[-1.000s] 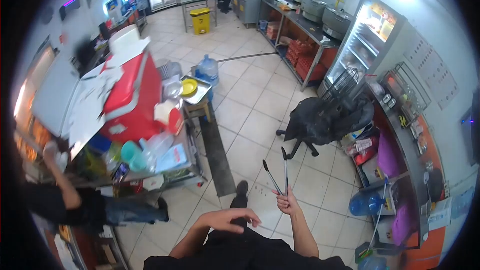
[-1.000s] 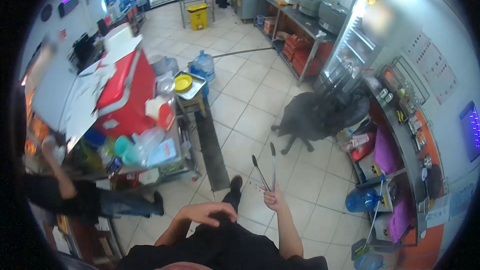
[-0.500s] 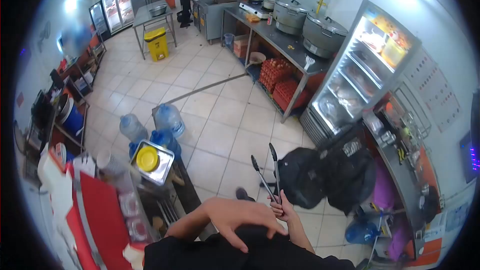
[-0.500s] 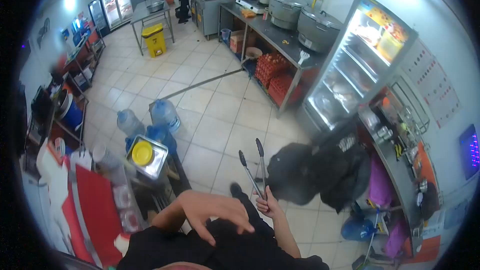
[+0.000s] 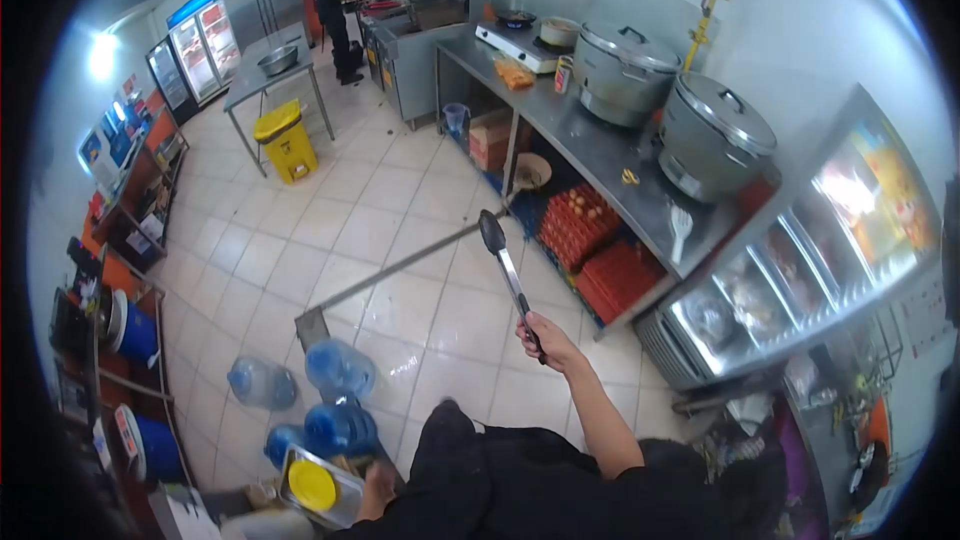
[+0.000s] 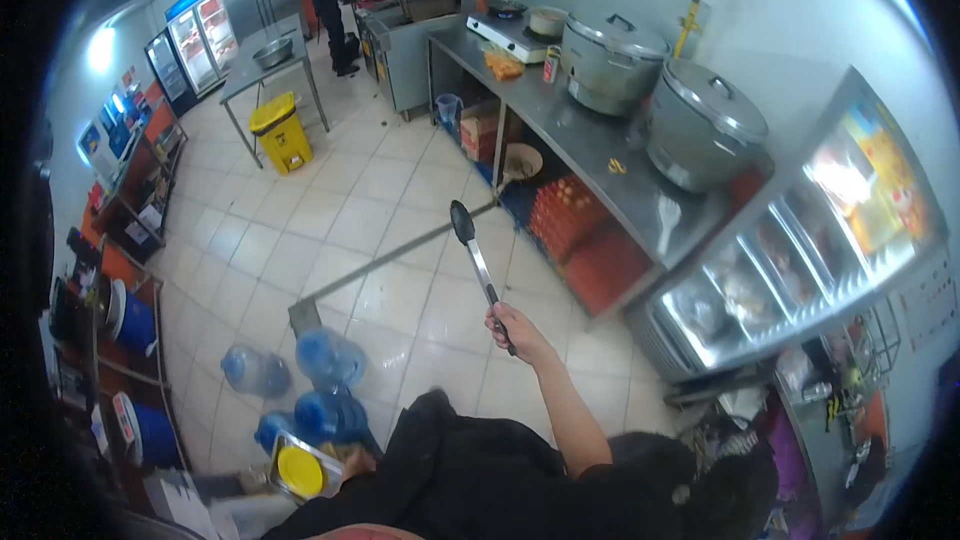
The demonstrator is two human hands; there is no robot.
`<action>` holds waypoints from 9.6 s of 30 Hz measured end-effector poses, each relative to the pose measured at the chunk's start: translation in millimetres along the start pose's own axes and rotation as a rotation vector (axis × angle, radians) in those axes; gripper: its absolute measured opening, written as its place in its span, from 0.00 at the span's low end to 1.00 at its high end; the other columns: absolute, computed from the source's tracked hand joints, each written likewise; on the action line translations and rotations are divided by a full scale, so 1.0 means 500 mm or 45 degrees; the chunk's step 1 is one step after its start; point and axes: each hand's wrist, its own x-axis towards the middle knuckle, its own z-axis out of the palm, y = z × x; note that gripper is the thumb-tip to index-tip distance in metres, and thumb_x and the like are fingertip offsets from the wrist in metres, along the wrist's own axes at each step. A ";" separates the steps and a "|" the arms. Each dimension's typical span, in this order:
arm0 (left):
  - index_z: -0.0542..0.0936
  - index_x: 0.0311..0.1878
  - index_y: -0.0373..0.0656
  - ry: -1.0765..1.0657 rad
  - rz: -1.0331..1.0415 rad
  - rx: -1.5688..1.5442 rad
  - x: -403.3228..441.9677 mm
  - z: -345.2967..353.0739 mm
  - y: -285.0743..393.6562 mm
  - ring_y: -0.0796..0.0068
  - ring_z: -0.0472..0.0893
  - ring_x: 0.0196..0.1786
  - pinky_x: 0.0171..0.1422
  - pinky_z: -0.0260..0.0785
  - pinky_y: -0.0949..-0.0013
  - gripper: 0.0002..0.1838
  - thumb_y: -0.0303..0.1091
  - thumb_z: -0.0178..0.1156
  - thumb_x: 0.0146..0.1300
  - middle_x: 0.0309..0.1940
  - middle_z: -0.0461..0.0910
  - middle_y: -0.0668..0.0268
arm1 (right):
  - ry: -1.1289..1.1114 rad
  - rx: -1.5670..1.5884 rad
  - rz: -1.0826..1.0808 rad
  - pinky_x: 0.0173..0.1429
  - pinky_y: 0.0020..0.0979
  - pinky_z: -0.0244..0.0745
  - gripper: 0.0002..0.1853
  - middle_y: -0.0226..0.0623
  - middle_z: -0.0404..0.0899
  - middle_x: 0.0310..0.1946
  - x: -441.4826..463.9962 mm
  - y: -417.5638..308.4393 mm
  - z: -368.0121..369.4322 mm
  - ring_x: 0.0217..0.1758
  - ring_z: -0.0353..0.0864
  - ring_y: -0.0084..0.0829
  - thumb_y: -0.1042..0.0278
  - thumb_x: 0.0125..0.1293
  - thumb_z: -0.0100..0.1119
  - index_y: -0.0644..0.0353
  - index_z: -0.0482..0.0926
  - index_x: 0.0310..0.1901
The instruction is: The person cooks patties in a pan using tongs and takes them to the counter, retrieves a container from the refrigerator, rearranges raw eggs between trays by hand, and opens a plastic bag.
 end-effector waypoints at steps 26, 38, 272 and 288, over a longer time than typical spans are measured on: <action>0.75 0.44 0.47 -0.656 0.381 1.041 1.325 1.279 1.441 0.79 0.75 0.37 0.43 0.67 0.71 0.15 0.46 0.48 0.64 0.32 0.76 0.70 | 1.044 -0.467 -0.592 0.17 0.20 0.50 0.19 0.21 0.62 0.14 1.229 -0.759 -0.174 0.14 0.57 0.14 0.52 0.69 0.44 0.60 0.72 0.31; 0.75 0.40 0.44 -0.965 0.560 0.783 1.736 1.899 1.823 0.81 0.73 0.33 0.39 0.65 0.73 0.16 0.47 0.46 0.65 0.28 0.73 0.71 | 1.597 -1.459 -0.434 0.40 0.43 0.69 0.33 0.60 0.76 0.25 1.747 -1.370 -0.337 0.35 0.77 0.54 0.39 0.60 0.48 0.73 0.76 0.27; 0.67 0.31 0.43 -1.568 -0.770 0.833 1.924 2.206 1.855 0.84 0.59 0.19 0.26 0.55 0.78 0.14 0.43 0.50 0.67 0.18 0.59 0.74 | 2.468 0.197 0.360 0.37 0.30 0.76 0.13 0.41 0.81 0.27 2.055 -0.417 0.221 0.30 0.82 0.29 0.70 0.60 0.50 0.64 0.75 0.44; 0.68 0.51 0.36 -1.543 -1.103 1.219 2.068 2.066 2.015 0.63 0.73 0.47 0.49 0.65 0.63 0.28 0.56 0.42 0.65 0.43 0.71 0.58 | 2.545 0.531 0.176 0.44 0.33 0.74 0.14 0.45 0.80 0.32 1.993 -0.433 0.261 0.37 0.80 0.39 0.64 0.62 0.49 0.63 0.76 0.43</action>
